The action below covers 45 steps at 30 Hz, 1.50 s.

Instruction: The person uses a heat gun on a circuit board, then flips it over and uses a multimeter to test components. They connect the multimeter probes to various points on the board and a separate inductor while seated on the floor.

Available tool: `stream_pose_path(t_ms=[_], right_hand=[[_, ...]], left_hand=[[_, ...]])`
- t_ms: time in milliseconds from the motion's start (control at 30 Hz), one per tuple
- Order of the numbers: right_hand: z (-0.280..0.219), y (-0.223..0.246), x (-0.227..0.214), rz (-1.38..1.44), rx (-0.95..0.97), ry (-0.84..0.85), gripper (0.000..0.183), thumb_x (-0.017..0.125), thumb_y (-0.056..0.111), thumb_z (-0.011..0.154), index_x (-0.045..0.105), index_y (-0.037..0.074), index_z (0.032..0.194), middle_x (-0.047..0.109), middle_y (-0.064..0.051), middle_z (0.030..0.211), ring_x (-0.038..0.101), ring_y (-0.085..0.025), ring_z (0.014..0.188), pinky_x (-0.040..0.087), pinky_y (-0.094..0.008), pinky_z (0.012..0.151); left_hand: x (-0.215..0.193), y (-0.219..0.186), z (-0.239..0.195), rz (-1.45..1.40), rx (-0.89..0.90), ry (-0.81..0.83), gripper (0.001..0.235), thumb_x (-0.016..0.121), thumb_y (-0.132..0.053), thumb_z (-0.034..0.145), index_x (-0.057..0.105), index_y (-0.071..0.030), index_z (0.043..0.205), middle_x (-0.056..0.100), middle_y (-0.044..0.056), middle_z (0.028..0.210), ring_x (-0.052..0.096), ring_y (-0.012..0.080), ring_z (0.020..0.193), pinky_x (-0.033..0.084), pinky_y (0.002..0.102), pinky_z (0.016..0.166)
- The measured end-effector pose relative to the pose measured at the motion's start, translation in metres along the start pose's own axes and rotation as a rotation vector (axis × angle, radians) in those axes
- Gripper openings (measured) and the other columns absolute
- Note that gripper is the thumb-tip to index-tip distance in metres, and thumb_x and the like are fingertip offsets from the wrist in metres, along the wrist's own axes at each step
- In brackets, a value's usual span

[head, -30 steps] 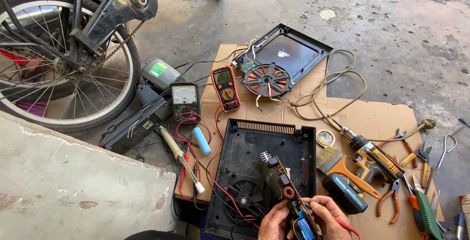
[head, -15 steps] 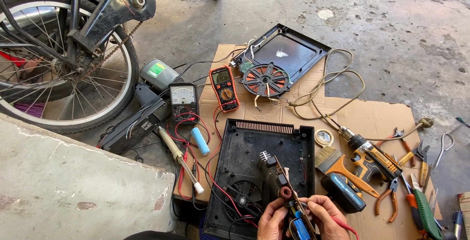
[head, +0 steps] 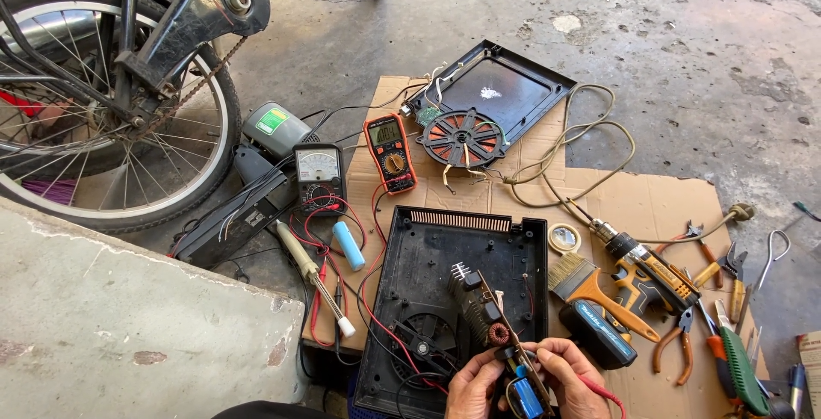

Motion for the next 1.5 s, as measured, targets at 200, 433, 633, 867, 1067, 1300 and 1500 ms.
stream_pose_path(t_ms=[200, 433, 633, 867, 1067, 1300, 1500], right_hand=[[0.001, -0.001, 0.001, -0.024, -0.019, 0.025, 0.014, 0.070, -0.007, 0.104, 0.078, -0.012, 0.113, 0.085, -0.030, 0.112, 0.060, -0.034, 0.083, 0.051, -0.044, 0.081], [0.001, 0.002, 0.000, -0.036, -0.021, 0.013, 0.013, 0.071, -0.006, 0.103, 0.077, -0.011, 0.113, 0.086, -0.031, 0.117, 0.061, -0.033, 0.085, 0.051, -0.043, 0.081], [-0.002, 0.004, -0.001, -0.018, 0.007, 0.002, 0.011, 0.071, -0.004, 0.102, 0.074, -0.007, 0.113, 0.087, -0.030, 0.122, 0.063, -0.033, 0.086, 0.051, -0.043, 0.082], [-0.002, 0.002, -0.001, -0.010, -0.220, 0.161, 0.008, 0.066, 0.005, 0.103, 0.067, 0.001, 0.096, 0.083, -0.020, 0.102, 0.058, -0.020, 0.072, 0.043, -0.034, 0.055], [-0.020, 0.018, 0.008, -0.018, -0.145, 0.142, 0.004, 0.068, 0.004, 0.102, 0.071, 0.002, 0.102, 0.086, -0.019, 0.114, 0.068, -0.021, 0.080, 0.058, -0.035, 0.073], [-0.021, 0.021, -0.001, -0.022, -0.236, 0.092, 0.004, 0.068, 0.011, 0.104, 0.070, 0.008, 0.103, 0.087, -0.018, 0.116, 0.071, -0.020, 0.087, 0.057, -0.034, 0.082], [-0.031, 0.026, 0.001, -0.078, -0.263, 0.115, 0.021, 0.068, 0.019, 0.105, 0.075, 0.006, 0.120, 0.084, -0.017, 0.124, 0.076, -0.026, 0.109, 0.060, -0.039, 0.098]], left_hand=[[0.000, -0.007, -0.008, 0.056, -0.005, -0.022, 0.027, 0.083, 0.003, 0.097, 0.089, 0.011, 0.122, 0.083, 0.028, 0.088, 0.057, 0.0247, 0.051, 0.038, 0.028, 0.039], [0.003, -0.009, -0.012, 0.083, 0.005, 0.007, 0.028, 0.080, 0.005, 0.097, 0.089, 0.008, 0.124, 0.083, 0.028, 0.091, 0.059, 0.0252, 0.055, 0.040, 0.028, 0.042], [-0.005, 0.001, 0.003, 0.071, -0.012, 0.067, 0.035, 0.079, 0.005, 0.098, 0.089, 0.010, 0.131, 0.085, 0.028, 0.096, 0.065, 0.0265, 0.062, 0.041, 0.029, 0.044], [0.005, -0.009, -0.008, 0.294, 0.125, 0.257, 0.041, 0.073, -0.009, 0.099, 0.084, -0.001, 0.138, 0.086, 0.008, 0.127, 0.072, 0.0131, 0.097, 0.047, 0.023, 0.061], [0.004, -0.014, -0.020, 0.352, 0.064, 0.246, 0.042, 0.076, -0.015, 0.102, 0.082, -0.006, 0.142, 0.082, 0.002, 0.117, 0.066, 0.0133, 0.092, 0.045, 0.028, 0.062], [0.012, -0.020, -0.024, 0.426, 0.094, 0.224, 0.042, 0.079, -0.018, 0.099, 0.083, -0.010, 0.140, 0.082, 0.000, 0.117, 0.067, 0.0122, 0.095, 0.048, 0.028, 0.068], [0.020, -0.030, -0.037, 0.515, 0.118, 0.209, 0.039, 0.075, -0.025, 0.101, 0.082, -0.015, 0.137, 0.081, -0.002, 0.121, 0.068, 0.0120, 0.105, 0.052, 0.031, 0.079]])
Point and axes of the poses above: each hand's wrist, its own z-axis towards the middle knuckle, its own x-axis out of the palm, y = z × x, the point moved 10 cm from there along z, towards the middle knuckle
